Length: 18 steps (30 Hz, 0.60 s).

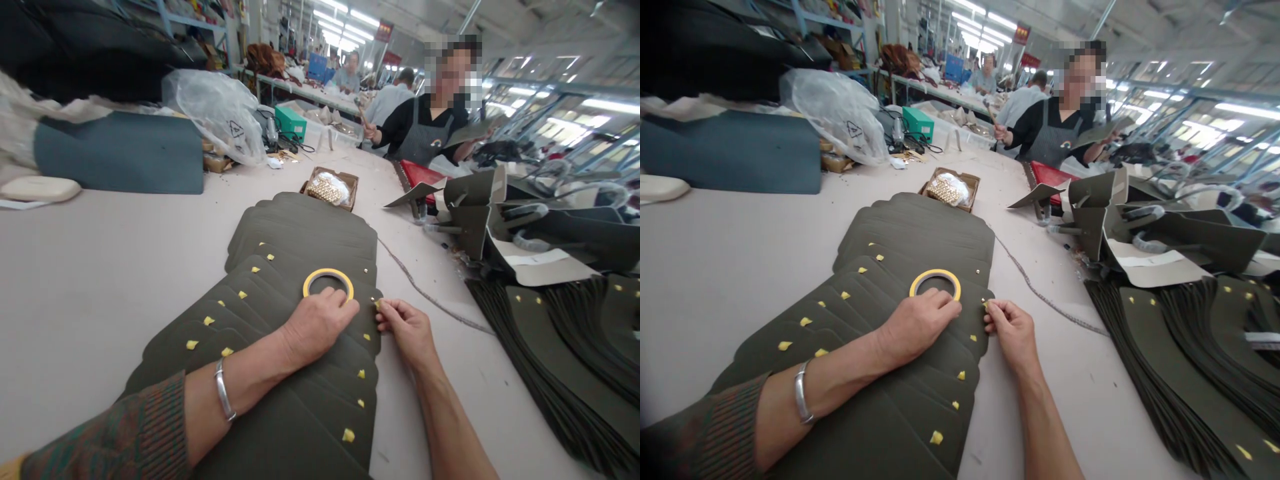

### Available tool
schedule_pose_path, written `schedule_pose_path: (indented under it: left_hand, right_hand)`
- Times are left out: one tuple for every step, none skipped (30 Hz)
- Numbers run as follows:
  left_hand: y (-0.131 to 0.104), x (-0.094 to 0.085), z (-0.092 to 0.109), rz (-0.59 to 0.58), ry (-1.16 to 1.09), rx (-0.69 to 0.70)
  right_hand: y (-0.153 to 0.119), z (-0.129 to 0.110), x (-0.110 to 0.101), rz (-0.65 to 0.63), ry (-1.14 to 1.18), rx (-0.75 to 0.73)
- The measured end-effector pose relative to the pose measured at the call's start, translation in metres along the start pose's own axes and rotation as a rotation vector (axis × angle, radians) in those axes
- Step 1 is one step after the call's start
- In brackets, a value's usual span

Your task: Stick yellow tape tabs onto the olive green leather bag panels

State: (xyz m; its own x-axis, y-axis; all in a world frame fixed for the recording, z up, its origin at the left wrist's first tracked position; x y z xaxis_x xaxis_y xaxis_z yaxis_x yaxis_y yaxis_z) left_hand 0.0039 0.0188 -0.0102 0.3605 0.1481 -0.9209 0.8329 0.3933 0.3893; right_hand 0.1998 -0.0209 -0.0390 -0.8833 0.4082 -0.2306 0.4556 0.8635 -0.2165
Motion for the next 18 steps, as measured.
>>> schedule_pose_path:
  left_hand:
    - [0.001,0.002,-0.002,-0.049,0.010,-0.009]
    - [0.001,0.003,-0.002,-0.090,0.011,-0.013]
    - [0.002,0.004,-0.003,-0.118,0.010,-0.017]
    - [0.002,0.004,-0.002,-0.137,0.006,-0.017]
    - [0.002,0.004,-0.002,-0.150,0.001,-0.017]
    - [0.002,0.004,-0.001,-0.159,-0.005,-0.018]
    - [0.002,0.004,-0.001,-0.165,-0.010,-0.023]
    - [0.002,0.004,0.000,-0.170,-0.015,-0.028]
    - [0.002,0.004,0.000,-0.173,-0.019,-0.033]
    - [0.002,0.004,0.000,-0.175,-0.023,-0.035]
    - [0.002,0.004,0.000,-0.176,-0.025,-0.037]
    - [0.002,0.004,0.000,-0.175,-0.027,-0.038]
    - [0.002,0.004,-0.001,-0.174,-0.028,-0.037]
    - [0.001,0.005,-0.001,-0.173,-0.029,-0.037]
    - [0.001,0.005,-0.001,-0.172,-0.028,-0.038]
    - [0.001,0.005,-0.001,-0.172,-0.027,-0.041]
    - [0.000,0.005,-0.002,-0.172,-0.025,-0.045]
    - [0.000,0.004,-0.002,-0.172,-0.023,-0.050]
  right_hand:
    - [0.002,0.001,-0.001,-0.005,-0.014,-0.004]
    - [0.004,0.001,0.000,-0.007,-0.030,-0.011]
    - [0.006,0.001,0.001,-0.006,-0.047,-0.018]
    - [0.007,0.001,0.002,-0.001,-0.067,-0.024]
    - [0.008,0.001,0.004,0.004,-0.088,-0.026]
    - [0.009,0.000,0.005,0.008,-0.115,-0.028]
    - [0.009,-0.001,0.007,0.015,-0.149,-0.030]
    - [0.010,-0.002,0.008,0.024,-0.193,-0.036]
    - [0.011,-0.003,0.009,0.035,-0.248,-0.047]
    - [0.011,-0.004,0.009,0.049,-0.312,-0.069]
    - [0.012,-0.006,0.010,0.063,-0.378,-0.102]
    - [0.012,-0.008,0.011,0.078,-0.439,-0.142]
    - [0.013,-0.009,0.012,0.092,-0.486,-0.178]
    - [0.013,-0.011,0.013,0.101,-0.517,-0.203]
    - [0.014,-0.011,0.014,0.111,-0.531,-0.209]
    - [0.013,-0.011,0.013,0.122,-0.530,-0.197]
    - [0.013,-0.011,0.012,0.138,-0.513,-0.170]
    - [0.012,-0.009,0.011,0.153,-0.480,-0.135]
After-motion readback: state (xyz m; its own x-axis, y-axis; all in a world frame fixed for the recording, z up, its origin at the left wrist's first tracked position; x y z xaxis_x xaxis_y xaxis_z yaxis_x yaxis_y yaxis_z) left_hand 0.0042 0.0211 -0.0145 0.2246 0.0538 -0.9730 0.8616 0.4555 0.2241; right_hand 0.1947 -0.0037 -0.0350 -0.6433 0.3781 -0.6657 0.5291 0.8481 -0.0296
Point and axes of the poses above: each hand's wrist, its own y-axis towards the middle knuckle, its own x-axis out of the palm, z = x × y, the point moved 2 cm from there along y, towards the middle knuckle, and after that the axes turned 9 degrees about x, right-handed, at the moved point
